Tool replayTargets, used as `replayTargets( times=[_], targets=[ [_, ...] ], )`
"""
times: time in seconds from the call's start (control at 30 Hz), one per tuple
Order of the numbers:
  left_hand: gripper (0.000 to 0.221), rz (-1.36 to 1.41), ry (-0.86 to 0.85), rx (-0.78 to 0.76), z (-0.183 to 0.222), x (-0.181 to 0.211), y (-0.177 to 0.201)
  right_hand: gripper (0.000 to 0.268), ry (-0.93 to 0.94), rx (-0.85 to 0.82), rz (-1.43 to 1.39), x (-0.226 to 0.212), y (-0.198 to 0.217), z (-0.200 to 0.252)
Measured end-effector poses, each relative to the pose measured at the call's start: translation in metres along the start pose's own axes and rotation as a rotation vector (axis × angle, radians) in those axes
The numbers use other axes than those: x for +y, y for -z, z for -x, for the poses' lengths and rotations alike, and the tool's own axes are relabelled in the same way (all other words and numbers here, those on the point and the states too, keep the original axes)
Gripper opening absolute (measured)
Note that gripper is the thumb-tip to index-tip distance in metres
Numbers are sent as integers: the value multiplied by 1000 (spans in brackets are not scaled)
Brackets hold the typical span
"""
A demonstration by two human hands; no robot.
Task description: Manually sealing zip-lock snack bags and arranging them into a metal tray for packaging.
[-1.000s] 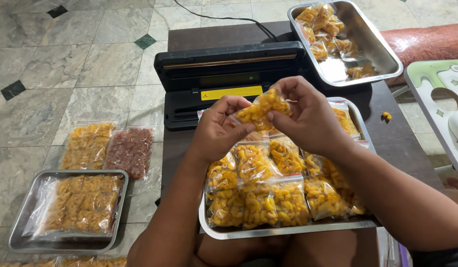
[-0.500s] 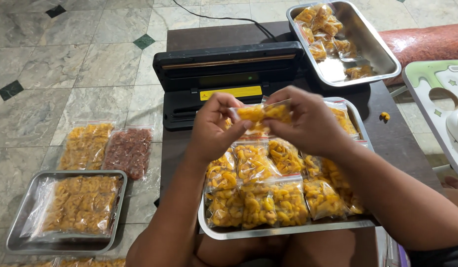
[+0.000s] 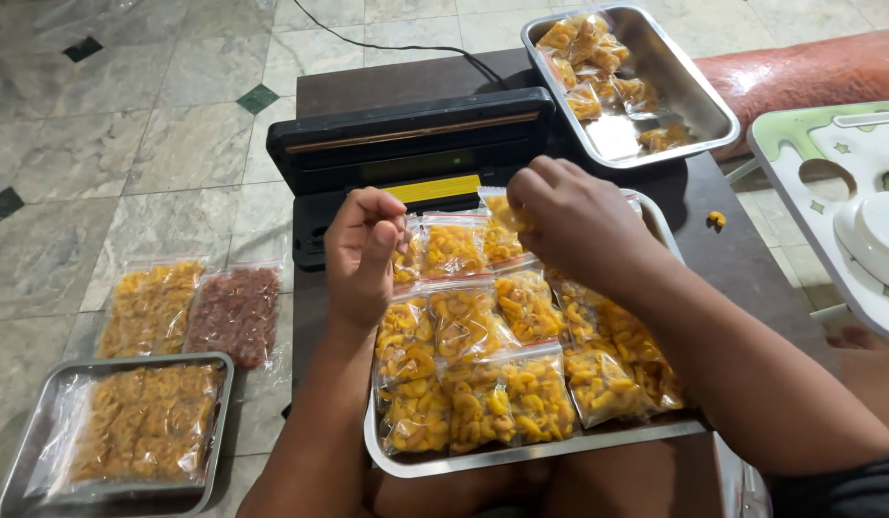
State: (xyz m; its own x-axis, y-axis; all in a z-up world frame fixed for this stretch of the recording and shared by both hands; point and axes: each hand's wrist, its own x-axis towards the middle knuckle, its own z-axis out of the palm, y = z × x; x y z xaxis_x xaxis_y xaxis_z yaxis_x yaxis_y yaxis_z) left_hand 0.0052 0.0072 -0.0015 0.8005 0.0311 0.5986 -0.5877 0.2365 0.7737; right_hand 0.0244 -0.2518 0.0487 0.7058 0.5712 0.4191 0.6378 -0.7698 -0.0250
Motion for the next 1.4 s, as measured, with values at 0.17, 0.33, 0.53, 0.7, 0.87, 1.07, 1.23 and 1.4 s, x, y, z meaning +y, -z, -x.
replayTargets(
  times=[0.17, 0.33, 0.53, 0.7, 0.87, 1.07, 1.23, 1.4],
  targets=[
    [43, 12, -3, -12, 0, 0, 1, 42, -27, -295, 62, -10, 18, 5],
    [45, -55, -5, -26, 0, 3, 2, 32, 62, -670, 24, -38, 28, 12],
    [49, -48, -4, -44, 0, 6, 0, 28, 260, -802, -263, -53, 49, 14],
    [52, -25, 18, -51, 0, 2, 0, 21, 157, -268, -392, -30, 59, 15],
    [58, 32, 37, -4, 3, -6, 0, 16, 250, -35, -250, -32, 46, 18],
    [64, 61, 19, 62, 6, -8, 4, 29, 211, -618, -443, -37, 69, 8],
    [67, -130, 9, -34, 10, 4, 4, 30, 317, -245, -477, 29, 113, 5],
    [67, -249, -69, -186, 8, 11, -6, 31, 3, -186, -188, 144, 73, -42]
  ],
)
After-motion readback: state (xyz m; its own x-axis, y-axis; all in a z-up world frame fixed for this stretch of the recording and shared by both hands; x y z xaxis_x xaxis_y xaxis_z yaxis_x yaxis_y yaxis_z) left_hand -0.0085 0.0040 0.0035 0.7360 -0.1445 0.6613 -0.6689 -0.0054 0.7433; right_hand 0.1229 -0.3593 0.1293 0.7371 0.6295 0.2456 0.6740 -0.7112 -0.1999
